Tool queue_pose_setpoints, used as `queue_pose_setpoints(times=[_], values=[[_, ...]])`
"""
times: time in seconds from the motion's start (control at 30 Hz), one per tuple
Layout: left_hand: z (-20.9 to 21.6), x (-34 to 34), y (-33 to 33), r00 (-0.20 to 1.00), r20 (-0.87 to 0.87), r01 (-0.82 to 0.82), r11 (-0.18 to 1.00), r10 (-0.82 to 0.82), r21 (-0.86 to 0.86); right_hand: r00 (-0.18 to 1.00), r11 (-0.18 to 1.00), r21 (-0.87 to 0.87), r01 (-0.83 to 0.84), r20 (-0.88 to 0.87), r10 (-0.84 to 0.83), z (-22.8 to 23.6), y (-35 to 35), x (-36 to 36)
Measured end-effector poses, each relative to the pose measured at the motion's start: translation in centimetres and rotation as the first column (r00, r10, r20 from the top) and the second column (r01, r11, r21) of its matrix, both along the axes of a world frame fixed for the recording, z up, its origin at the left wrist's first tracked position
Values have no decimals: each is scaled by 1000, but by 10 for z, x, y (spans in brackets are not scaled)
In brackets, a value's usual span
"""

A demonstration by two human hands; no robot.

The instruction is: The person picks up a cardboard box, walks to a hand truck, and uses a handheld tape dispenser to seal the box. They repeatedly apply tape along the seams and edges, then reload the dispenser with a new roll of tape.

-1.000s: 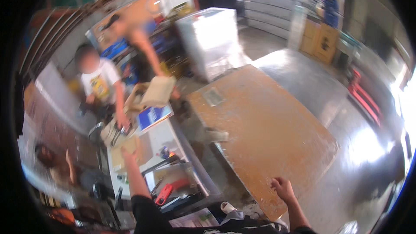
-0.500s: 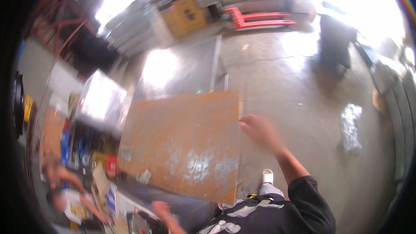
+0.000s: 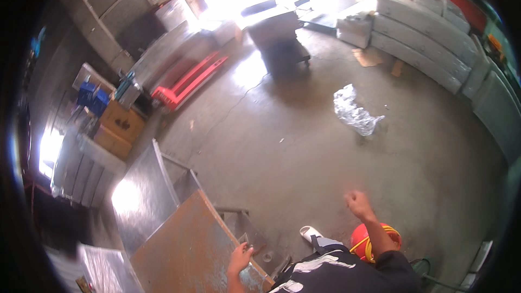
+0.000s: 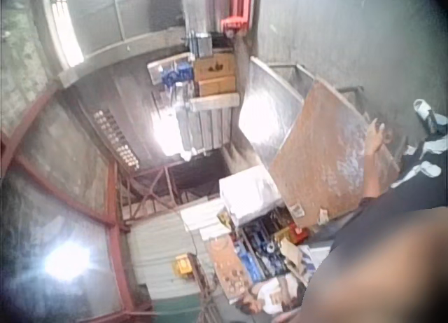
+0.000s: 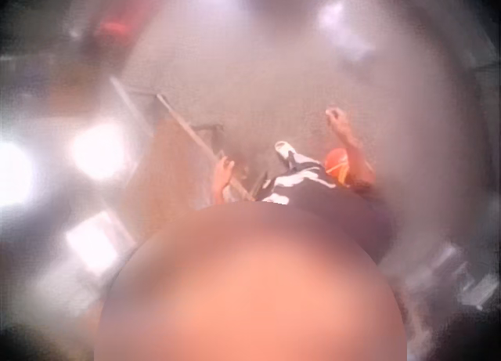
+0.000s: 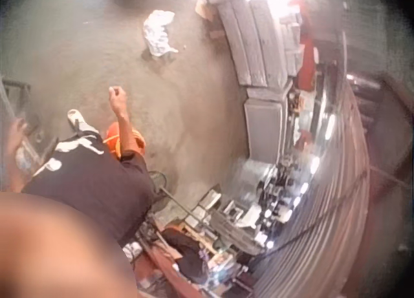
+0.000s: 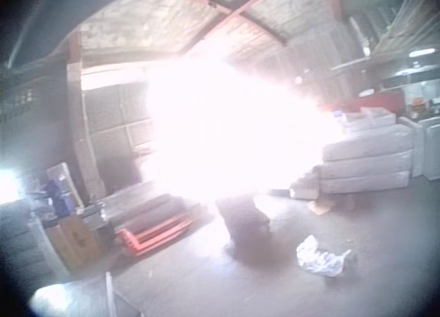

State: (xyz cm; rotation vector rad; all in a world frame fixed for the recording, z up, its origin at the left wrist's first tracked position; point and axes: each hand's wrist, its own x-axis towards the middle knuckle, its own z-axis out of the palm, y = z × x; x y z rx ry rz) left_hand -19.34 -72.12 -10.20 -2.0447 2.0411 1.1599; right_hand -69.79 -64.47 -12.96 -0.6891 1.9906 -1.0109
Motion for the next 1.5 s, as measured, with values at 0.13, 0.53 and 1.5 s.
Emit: queue_pose_setpoints(times=[0.13, 0.53, 1.5], values=[[-23, -26, -30, 994, -103, 38, 999, -39, -4, 987, 994, 76, 82, 133, -92, -23, 52, 12], [-47, -77, -36, 913, -292, 357, 907, -287, 224, 964, 947, 183, -264, 76, 254, -15, -50, 78], [-152, -44, -564, 982, -171, 126, 947, -77, 296, 757, 684, 687, 246, 305, -578, -231, -342, 58]])
